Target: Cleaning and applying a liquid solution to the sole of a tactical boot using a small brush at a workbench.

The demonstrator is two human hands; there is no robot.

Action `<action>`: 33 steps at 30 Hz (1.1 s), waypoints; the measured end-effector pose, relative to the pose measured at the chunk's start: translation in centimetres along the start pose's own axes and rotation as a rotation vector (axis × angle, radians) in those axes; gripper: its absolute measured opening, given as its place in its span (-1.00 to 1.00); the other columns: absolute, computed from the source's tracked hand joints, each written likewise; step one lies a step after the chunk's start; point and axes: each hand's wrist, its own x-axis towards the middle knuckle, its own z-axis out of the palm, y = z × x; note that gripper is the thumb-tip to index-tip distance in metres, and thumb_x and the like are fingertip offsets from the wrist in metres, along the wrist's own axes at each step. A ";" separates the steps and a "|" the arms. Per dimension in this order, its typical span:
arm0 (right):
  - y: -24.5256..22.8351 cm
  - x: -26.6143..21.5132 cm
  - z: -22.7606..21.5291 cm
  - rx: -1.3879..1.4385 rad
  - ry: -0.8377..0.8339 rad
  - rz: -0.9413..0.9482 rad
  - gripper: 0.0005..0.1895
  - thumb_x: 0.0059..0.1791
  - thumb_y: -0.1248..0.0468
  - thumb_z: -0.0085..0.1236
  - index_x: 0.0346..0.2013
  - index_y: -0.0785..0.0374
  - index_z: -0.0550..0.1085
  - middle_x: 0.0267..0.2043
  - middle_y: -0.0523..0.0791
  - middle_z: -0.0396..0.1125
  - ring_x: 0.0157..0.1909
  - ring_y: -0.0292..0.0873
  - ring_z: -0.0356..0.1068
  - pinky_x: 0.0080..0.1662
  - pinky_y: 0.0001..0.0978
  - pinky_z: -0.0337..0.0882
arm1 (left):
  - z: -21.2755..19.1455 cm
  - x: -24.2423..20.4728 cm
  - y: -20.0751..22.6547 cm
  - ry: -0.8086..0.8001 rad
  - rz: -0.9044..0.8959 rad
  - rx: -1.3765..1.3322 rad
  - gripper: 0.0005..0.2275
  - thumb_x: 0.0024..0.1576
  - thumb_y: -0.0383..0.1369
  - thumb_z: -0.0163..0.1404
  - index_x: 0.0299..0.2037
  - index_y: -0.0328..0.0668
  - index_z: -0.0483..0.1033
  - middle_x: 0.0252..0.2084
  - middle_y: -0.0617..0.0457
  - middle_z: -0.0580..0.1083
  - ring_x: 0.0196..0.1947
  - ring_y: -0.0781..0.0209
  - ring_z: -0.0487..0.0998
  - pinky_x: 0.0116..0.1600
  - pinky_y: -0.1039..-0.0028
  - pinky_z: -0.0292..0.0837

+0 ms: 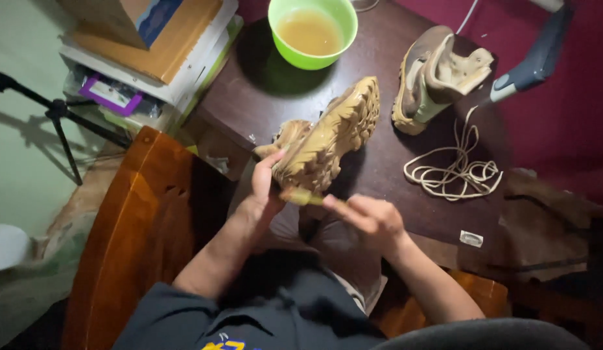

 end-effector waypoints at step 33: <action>5.0 -1.5 -0.4 -0.310 -0.127 0.049 -0.45 -0.03 0.32 -0.05 0.28 0.06 0.47 -0.47 -0.14 0.16 -0.61 -0.09 0.27 -0.52 -0.31 0.33 | -2.4 2.0 0.2 0.087 1.187 0.577 -0.48 0.12 -0.42 0.23 0.26 -0.40 0.31 0.21 -0.31 0.39 0.31 -0.08 0.33 0.45 0.03 0.07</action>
